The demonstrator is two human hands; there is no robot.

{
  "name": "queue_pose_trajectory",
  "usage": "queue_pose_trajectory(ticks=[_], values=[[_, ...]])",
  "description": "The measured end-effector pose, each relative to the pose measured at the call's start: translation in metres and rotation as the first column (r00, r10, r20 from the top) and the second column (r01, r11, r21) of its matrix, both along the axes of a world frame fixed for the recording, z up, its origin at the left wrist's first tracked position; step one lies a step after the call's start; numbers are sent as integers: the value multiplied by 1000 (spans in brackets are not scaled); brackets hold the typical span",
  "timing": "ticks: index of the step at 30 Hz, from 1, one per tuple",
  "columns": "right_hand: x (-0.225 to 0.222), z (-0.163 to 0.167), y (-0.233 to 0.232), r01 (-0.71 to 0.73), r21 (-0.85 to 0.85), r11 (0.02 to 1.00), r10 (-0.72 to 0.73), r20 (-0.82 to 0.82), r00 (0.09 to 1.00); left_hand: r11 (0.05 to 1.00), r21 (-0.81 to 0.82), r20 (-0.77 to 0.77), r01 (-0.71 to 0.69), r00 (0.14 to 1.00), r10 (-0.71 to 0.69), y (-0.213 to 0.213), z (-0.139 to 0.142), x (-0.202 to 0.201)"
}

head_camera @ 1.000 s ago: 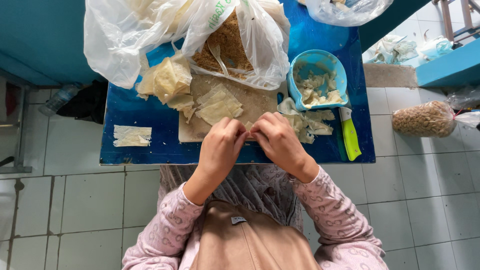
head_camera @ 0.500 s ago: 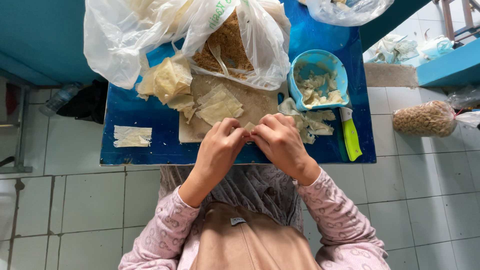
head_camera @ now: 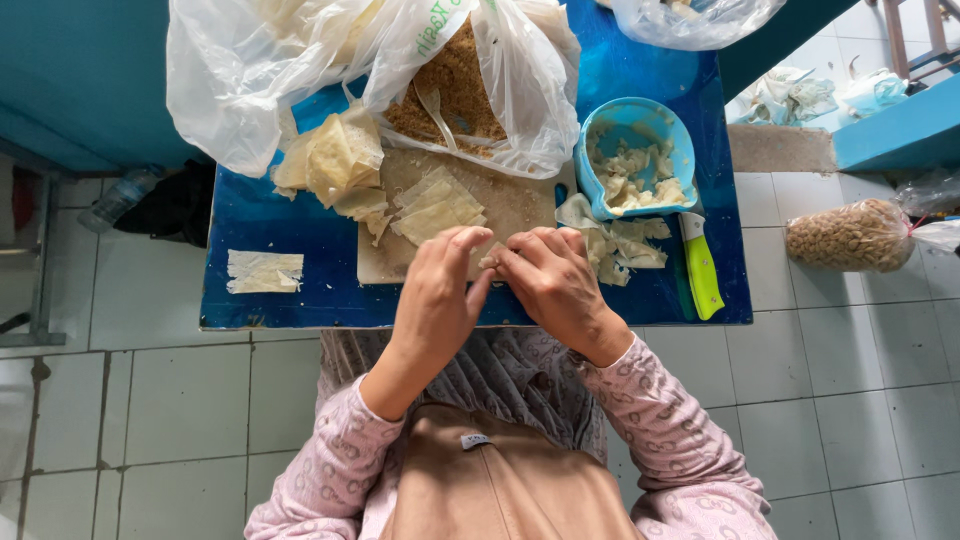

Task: The person sits at a blue table folding thin pastry sheets around filling. They scoop filling with a spoon from a plastic bag onto a wrapper, fold the wrapper over the filling by hand, and set the folded piece on the table, repeating the cycle.

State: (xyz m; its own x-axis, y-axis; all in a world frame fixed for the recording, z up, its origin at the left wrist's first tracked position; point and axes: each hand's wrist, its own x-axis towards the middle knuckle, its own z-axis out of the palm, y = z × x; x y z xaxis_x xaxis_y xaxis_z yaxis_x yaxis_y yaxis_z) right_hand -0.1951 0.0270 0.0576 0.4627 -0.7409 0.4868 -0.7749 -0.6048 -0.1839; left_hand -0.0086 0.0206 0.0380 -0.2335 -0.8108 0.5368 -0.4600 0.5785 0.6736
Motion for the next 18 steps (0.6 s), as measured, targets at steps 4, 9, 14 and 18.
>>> queue_pose_trajectory(ticks=[4,9,14,18], values=[[1,0,2,1,-5,1000,-1,27,1000,999,48,30,7,1000,-8,-2,-9,-6],[-1,-3,6,38,29,999,-40,78,996,1000,-29,196,4,981,2,-1,-14,-6],[2,-5,11,123,-43,991,-124,-3,992,997,-60,413,-51,908,71,3,-15,-5],[6,-5,16,162,-86,983,-165,-28,986,970,-234,463,-61,871,167,6,-17,-5]])
